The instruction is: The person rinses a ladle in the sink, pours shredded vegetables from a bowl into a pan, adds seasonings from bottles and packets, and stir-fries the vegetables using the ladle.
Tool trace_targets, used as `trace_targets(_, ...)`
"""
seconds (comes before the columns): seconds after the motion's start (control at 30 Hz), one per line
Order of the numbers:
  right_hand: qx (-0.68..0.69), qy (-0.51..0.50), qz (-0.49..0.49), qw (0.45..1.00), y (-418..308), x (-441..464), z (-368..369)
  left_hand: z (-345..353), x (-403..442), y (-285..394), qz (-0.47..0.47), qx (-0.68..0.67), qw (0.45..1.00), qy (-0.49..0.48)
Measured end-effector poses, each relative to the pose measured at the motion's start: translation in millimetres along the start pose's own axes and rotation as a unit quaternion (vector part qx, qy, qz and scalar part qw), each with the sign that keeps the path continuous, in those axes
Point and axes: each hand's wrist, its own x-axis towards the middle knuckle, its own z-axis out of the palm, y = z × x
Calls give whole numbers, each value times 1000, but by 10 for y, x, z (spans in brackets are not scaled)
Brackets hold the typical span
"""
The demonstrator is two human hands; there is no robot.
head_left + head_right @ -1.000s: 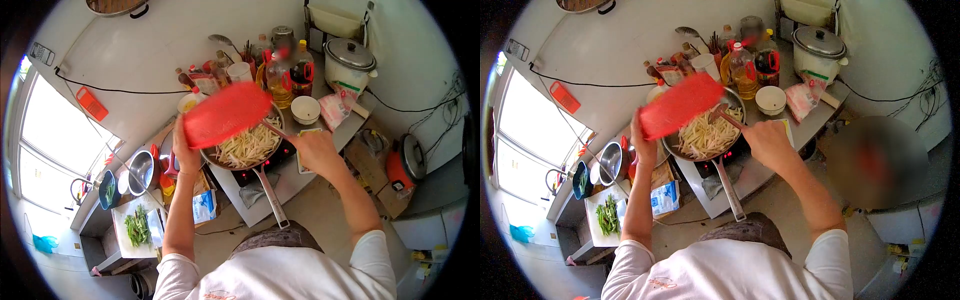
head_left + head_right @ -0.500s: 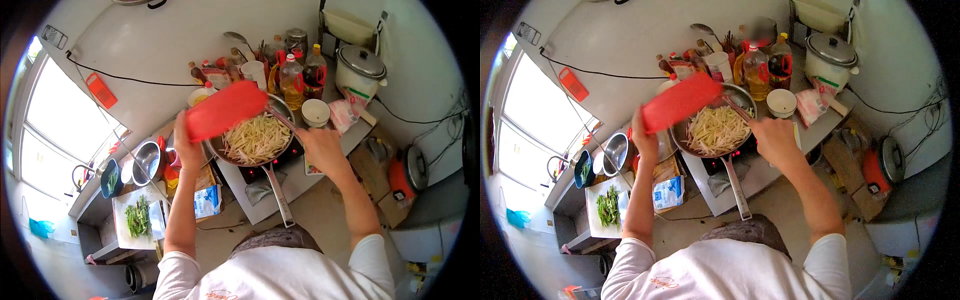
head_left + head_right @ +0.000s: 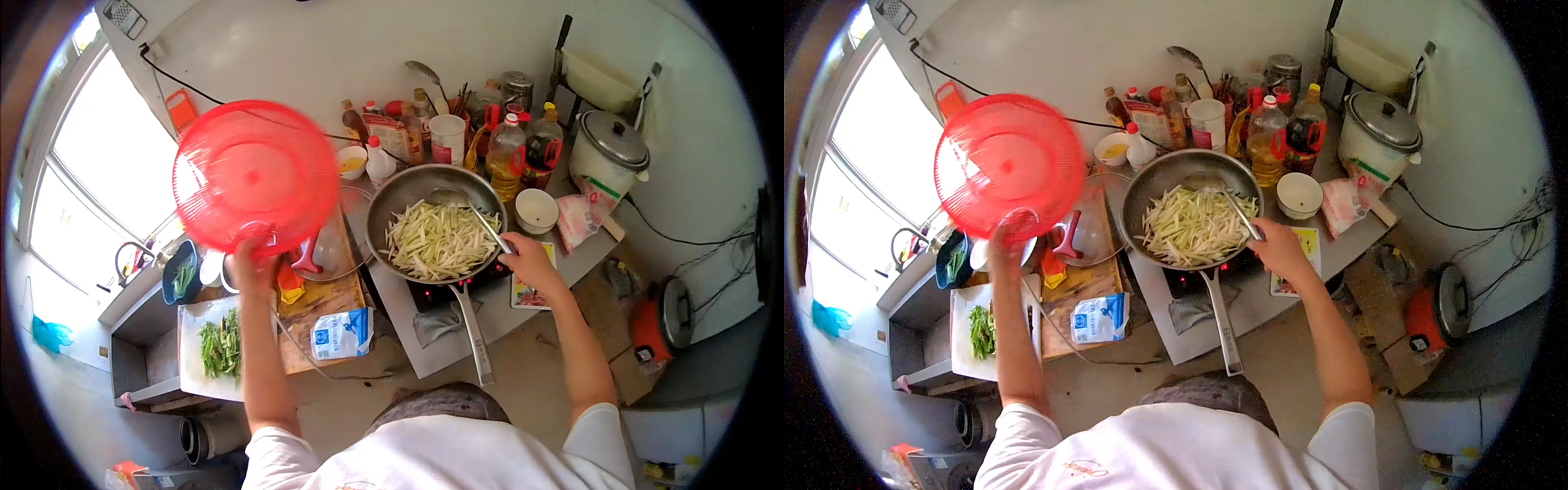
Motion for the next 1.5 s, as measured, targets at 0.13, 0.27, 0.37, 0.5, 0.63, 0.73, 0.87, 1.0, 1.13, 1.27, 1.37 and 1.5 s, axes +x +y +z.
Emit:
trace_targets(0.13, -5, 31, 62, 998, 1, 426, 141, -770, 96, 741, 42, 6, 970, 240)
trace_targets(0.27, 122, -64, 88, 987, -39, 725, 302, -1901, 563, 648, 100, 11, 958, 268)
trace_targets(0.37, 82, -108, 70, 988, -294, 615, 359, -2081, 669, 604, -25, -27, 953, 301)
trace_targets(0.5, -30, -94, 33, 995, -496, 226, 188, -2332, 754, 212, -71, -71, 943, 317)
trace_targets(0.63, -187, -25, -141, 972, -329, -60, 177, -2394, 668, -70, -183, 46, 937, 293)
trace_targets(0.73, -173, -52, -48, 982, -726, -492, 90, -2853, 849, -376, -310, 190, 901, 236)
trace_targets(0.87, -169, -17, -108, 980, -710, -752, -144, -1863, 65, 233, 23, 652, 708, 271)
trace_targets(1.0, -202, -62, 4, 977, -1117, -1069, -443, -1108, -838, -218, 77, 474, 877, 21)
trace_targets(1.13, -220, -121, -8, 968, -962, -1066, -569, 180, -1921, -1076, -334, 293, 866, -227)
trace_targets(1.27, -307, -76, -107, 943, -397, -885, -64, 1304, -2610, -1525, -524, -16, 796, -303)
trace_targets(1.37, -339, -52, -78, 936, -197, -648, 242, 1674, -2750, -1582, -570, -163, 777, -213)
trace_targets(1.5, -314, 5, -118, 942, 105, -377, 443, 1637, -2801, -1465, -536, -55, 827, -161)
